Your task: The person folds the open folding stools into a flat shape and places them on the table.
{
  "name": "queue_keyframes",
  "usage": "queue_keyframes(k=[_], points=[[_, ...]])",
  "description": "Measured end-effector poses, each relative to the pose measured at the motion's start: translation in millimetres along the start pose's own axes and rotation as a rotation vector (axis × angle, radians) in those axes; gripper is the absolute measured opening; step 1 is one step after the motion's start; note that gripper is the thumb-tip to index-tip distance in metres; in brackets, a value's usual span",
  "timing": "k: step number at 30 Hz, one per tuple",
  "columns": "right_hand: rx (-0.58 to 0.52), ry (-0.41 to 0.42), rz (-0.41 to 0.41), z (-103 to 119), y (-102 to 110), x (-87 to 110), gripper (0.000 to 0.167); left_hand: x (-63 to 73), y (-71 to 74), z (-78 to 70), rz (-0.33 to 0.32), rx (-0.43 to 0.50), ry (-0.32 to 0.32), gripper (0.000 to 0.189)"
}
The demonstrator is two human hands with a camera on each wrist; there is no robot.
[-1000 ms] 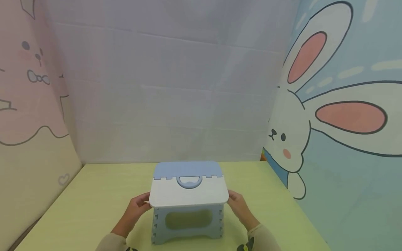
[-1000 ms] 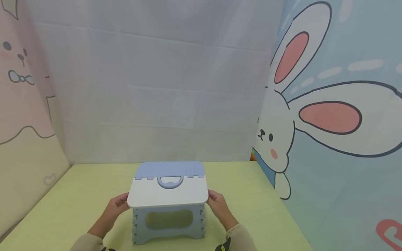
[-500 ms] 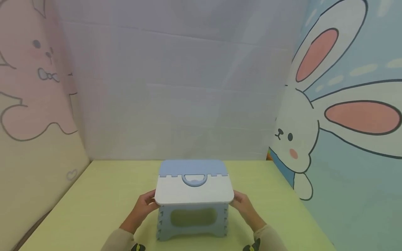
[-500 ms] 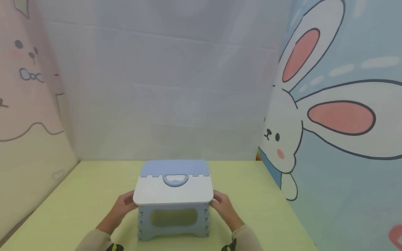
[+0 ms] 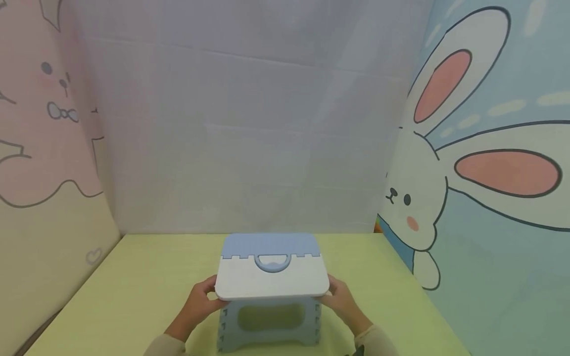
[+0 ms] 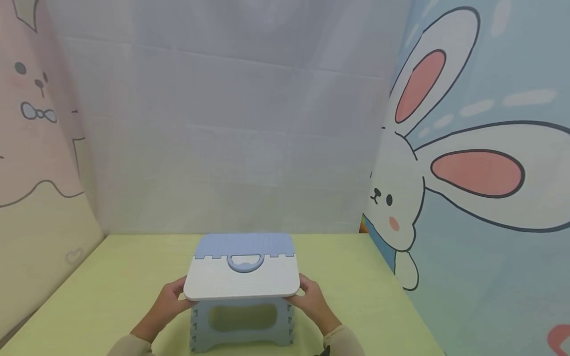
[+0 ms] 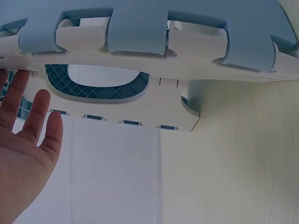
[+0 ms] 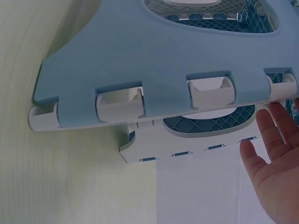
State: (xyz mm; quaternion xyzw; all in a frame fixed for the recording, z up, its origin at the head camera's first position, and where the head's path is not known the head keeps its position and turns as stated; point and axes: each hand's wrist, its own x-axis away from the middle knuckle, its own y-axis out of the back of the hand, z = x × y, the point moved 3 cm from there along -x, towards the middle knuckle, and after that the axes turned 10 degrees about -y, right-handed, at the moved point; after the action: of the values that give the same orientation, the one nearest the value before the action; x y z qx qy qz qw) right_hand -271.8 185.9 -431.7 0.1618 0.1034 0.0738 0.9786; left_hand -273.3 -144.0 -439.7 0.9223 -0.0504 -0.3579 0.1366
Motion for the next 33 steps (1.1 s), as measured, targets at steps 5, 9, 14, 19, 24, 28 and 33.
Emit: queue_keyframes(k=[5, 9, 14, 19, 24, 28, 33], points=[[0.005, -0.068, -0.039, -1.7, -3.4, -1.1, 0.06, 0.5, -1.5, -1.0, -0.02, -0.038, 0.02, 0.042], [-0.001, -0.099, -0.071, -2.2, -5.8, -0.6, 0.064, 0.7, -4.1, -0.9, -0.028, -0.046, 0.069, 0.045], [0.002, -0.107, -0.112, -2.4, -7.1, 0.8, 0.066, -0.5, -7.0, -1.1, -0.017, -0.036, 0.113, 0.05], [-0.014, -0.082, -0.136, -0.8, -8.2, 1.6, 0.062, -1.7, -6.7, -0.1, -0.021, -0.066, 0.15, 0.048], [-0.023, -0.079, -0.135, 0.6, -9.3, 0.9, 0.059, -2.3, -5.4, -0.9, -0.033, -0.111, 0.167, 0.046], [-0.014, -0.093, -0.131, 0.1, -9.6, -0.5, 0.057, -3.1, -4.4, -2.3, -0.024, -0.123, 0.147, 0.045], [0.019, -0.105, -0.135, 0.1, -9.2, -1.6, 0.057, -4.3, -4.3, -3.6, -0.036, -0.151, 0.03, 0.043]])
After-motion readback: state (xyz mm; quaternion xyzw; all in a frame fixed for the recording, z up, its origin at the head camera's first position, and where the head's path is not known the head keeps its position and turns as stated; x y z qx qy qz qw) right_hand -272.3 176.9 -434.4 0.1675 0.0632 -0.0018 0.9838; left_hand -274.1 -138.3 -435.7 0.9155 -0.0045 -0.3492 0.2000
